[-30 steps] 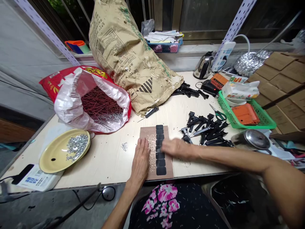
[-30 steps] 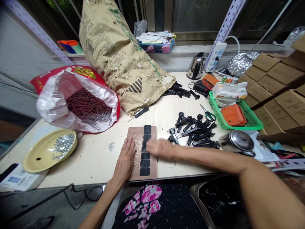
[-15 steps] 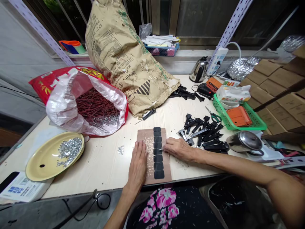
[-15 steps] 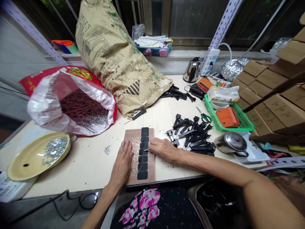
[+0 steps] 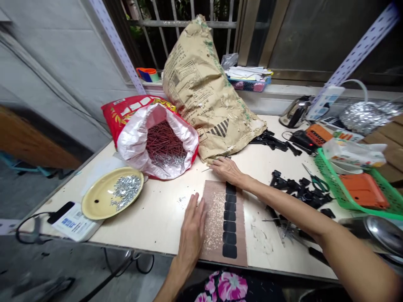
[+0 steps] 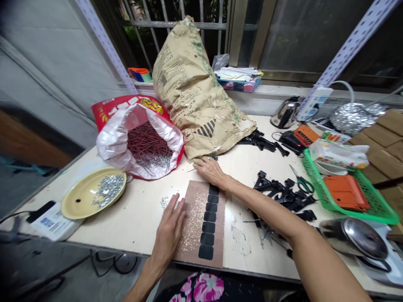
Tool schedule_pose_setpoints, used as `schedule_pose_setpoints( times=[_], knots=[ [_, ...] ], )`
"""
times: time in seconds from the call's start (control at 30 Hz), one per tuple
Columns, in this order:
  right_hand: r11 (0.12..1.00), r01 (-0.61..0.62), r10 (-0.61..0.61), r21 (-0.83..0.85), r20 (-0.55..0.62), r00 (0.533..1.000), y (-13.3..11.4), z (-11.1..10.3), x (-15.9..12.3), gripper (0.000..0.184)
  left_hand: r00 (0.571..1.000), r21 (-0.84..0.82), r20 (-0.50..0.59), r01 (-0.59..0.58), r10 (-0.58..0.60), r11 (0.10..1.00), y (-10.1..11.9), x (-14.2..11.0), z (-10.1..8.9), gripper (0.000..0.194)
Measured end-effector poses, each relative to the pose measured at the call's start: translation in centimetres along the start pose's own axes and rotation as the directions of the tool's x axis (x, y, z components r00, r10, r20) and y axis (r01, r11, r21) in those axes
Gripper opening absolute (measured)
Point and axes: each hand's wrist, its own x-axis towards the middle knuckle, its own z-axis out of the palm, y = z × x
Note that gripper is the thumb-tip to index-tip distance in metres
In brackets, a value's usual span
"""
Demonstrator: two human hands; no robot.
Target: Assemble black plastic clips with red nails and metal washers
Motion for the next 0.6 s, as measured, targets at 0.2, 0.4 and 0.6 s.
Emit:
schedule_pose_setpoints(
  times=[0.2, 0.4, 0.6],
  knots=[
    [0.993, 0.115, -0.112, -0.03, 0.101, 0.989, 0.5, 3.0, 2.6, 0.02, 0.963, 0.149, -0.178, 0.23, -0.202, 0.962, -4.6, 0.3, -4.8, 0.028],
    [0.999, -0.021, 0.024, 0.032, -0.113, 0.993, 0.7, 0.2, 0.7, 0.025, 0.976, 0.163, -0.029, 0.218, -0.216, 0.962, -7.2, 0.6, -4.1, 0.028],
    [0.946, -0.081, 0.162, 0.315, -0.24, 0.957, -1.4, -3.8, -2.2, 0.03, 0.977, 0.223, 0.032, 0.197, -0.209, 0.955, -6.8, 1.2, -3.9, 0.023]
  ],
)
